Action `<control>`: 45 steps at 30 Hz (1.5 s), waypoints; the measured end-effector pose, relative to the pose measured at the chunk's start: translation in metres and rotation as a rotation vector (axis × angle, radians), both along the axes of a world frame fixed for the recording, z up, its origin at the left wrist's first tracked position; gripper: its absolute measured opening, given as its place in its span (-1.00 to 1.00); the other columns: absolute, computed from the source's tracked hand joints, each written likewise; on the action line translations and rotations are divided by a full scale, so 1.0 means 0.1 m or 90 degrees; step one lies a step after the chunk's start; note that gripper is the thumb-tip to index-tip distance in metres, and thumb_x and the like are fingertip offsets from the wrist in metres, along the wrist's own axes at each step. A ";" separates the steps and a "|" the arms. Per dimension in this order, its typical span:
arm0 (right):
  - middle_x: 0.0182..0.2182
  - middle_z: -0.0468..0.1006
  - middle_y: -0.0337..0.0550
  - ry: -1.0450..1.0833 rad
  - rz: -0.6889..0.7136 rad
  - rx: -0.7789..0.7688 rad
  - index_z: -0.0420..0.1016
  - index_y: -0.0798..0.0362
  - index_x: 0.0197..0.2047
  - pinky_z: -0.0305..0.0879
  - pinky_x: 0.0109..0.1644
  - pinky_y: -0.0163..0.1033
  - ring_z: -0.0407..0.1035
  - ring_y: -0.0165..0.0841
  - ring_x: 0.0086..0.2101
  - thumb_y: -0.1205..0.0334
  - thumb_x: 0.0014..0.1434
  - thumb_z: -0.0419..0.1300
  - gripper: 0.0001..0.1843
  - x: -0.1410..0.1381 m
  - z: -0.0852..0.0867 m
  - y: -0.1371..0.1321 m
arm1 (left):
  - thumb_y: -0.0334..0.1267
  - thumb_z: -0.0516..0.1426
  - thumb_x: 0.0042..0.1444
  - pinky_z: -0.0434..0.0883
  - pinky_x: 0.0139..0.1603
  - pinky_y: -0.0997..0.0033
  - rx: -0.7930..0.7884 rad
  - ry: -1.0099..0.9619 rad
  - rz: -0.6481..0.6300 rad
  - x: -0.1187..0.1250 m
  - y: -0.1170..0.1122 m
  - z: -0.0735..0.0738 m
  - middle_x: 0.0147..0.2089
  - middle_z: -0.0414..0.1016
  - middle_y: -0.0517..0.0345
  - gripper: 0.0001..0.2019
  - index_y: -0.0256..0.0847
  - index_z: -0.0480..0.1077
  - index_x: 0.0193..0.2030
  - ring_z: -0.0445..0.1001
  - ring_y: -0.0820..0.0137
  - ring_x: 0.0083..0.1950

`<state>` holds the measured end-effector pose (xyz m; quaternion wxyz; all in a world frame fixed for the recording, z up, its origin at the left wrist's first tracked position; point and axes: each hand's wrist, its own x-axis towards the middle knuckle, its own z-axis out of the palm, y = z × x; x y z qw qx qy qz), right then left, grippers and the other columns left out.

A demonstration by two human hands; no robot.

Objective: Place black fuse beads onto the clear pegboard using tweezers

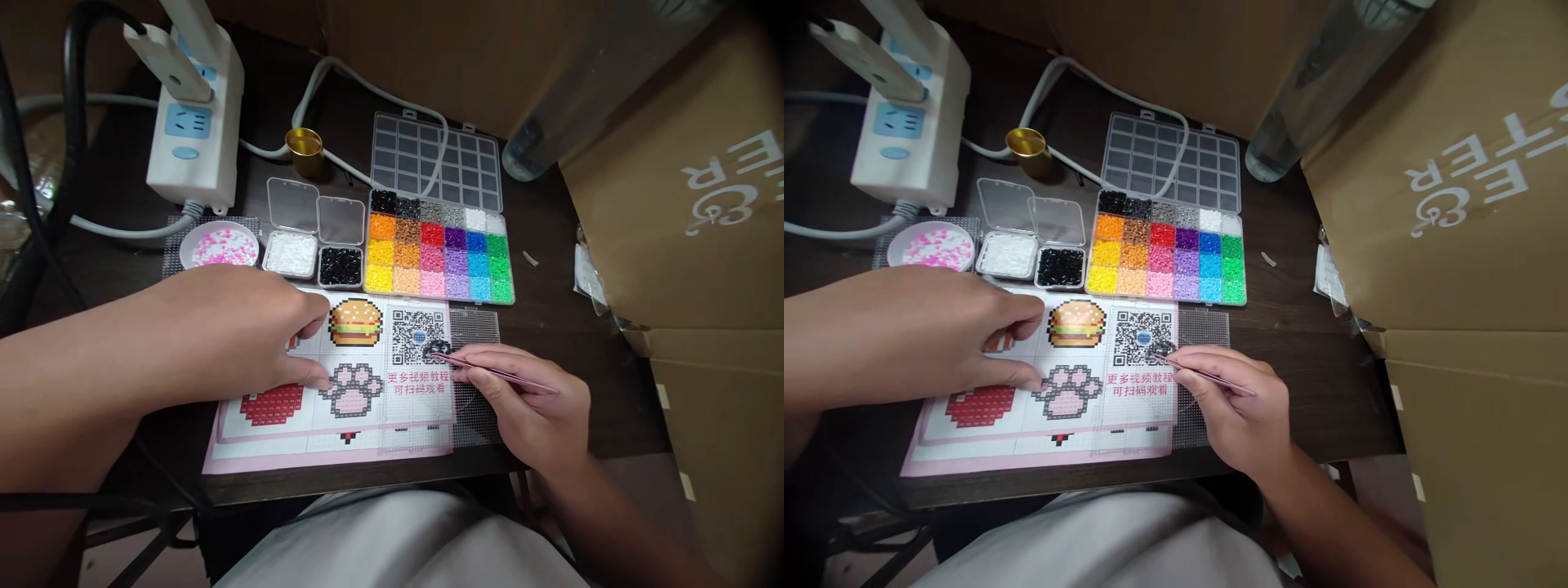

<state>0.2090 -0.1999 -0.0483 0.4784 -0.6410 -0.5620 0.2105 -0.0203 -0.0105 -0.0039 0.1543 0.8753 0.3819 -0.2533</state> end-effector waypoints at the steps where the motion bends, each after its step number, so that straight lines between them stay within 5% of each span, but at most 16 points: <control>1: -0.27 0.82 -0.22 0.001 -0.001 0.001 0.82 -0.14 -0.24 0.74 -0.13 -0.17 0.74 -0.24 -0.26 0.46 0.26 0.36 -0.73 0.00 0.00 0.00 | 0.28 0.34 -0.16 0.21 -0.33 0.25 -0.002 0.006 -0.012 0.00 -0.01 0.01 -0.54 0.43 0.16 -0.56 -0.03 0.45 -0.43 0.32 0.33 -0.48; 9: -0.19 0.81 -0.19 0.108 -0.031 0.044 0.81 -0.14 -0.15 0.70 -0.02 -0.10 0.71 -0.25 -0.18 0.45 0.30 0.38 -0.74 0.04 -0.15 -0.11 | 0.27 0.28 0.04 0.14 -0.31 0.27 -0.021 0.058 -0.041 -0.02 0.01 0.01 -0.44 0.46 0.15 -0.58 -0.05 0.52 -0.28 0.25 0.35 -0.47; 14: -0.22 0.76 -0.10 0.213 -0.070 0.095 0.80 -0.07 -0.12 0.69 -0.23 -0.10 0.68 -0.22 -0.22 0.42 0.31 0.36 -0.78 0.04 -0.20 -0.14 | 0.29 0.23 0.11 0.11 -0.35 0.29 -0.023 0.058 -0.064 -0.04 0.02 0.02 -0.40 0.46 0.14 -0.56 -0.06 0.50 -0.22 0.26 0.34 -0.45; 22: -0.29 0.75 -0.08 0.290 -0.096 0.188 0.81 0.02 -0.17 0.64 -0.34 -0.19 0.62 -0.34 -0.42 0.40 0.26 0.38 -0.84 0.19 -0.09 -0.01 | 0.17 0.29 0.07 0.25 -0.27 0.27 -0.014 0.016 -0.066 -0.05 0.00 -0.01 -0.47 0.47 0.13 -0.63 -0.08 0.52 -0.22 0.39 0.24 -0.39; 29: -0.41 0.71 -0.07 0.214 -0.127 0.272 0.80 0.10 -0.31 0.62 -0.41 -0.19 0.59 -0.33 -0.49 0.39 0.20 0.45 -0.93 0.59 0.15 0.50 | 0.09 0.28 0.10 0.25 -0.21 0.24 -0.021 -0.025 -0.056 -0.09 -0.02 0.02 -0.47 0.43 0.15 -0.70 -0.11 0.51 -0.25 0.36 0.28 -0.37; 35: -0.34 0.74 -0.12 0.290 -0.108 0.211 0.77 0.01 -0.33 0.59 -0.44 -0.28 0.52 -0.43 -0.51 0.31 0.22 0.46 -0.93 0.58 0.07 0.83 | 0.32 0.34 -0.11 0.11 -0.36 0.23 -0.038 0.016 -0.044 -0.08 0.03 -0.04 -0.44 0.48 0.12 -0.52 -0.04 0.42 -0.35 0.32 0.31 -0.43; 45: -0.35 0.77 -0.13 0.401 -0.085 0.063 0.81 0.01 -0.26 0.63 -0.32 -0.35 0.57 -0.45 -0.46 0.10 0.10 0.61 -0.80 0.58 -0.07 0.75 | 0.18 0.40 -0.07 0.01 -0.38 0.22 -0.046 0.019 -0.028 -0.09 0.01 -0.02 -0.46 0.50 0.12 -0.54 -0.05 0.30 -0.40 0.34 0.26 -0.45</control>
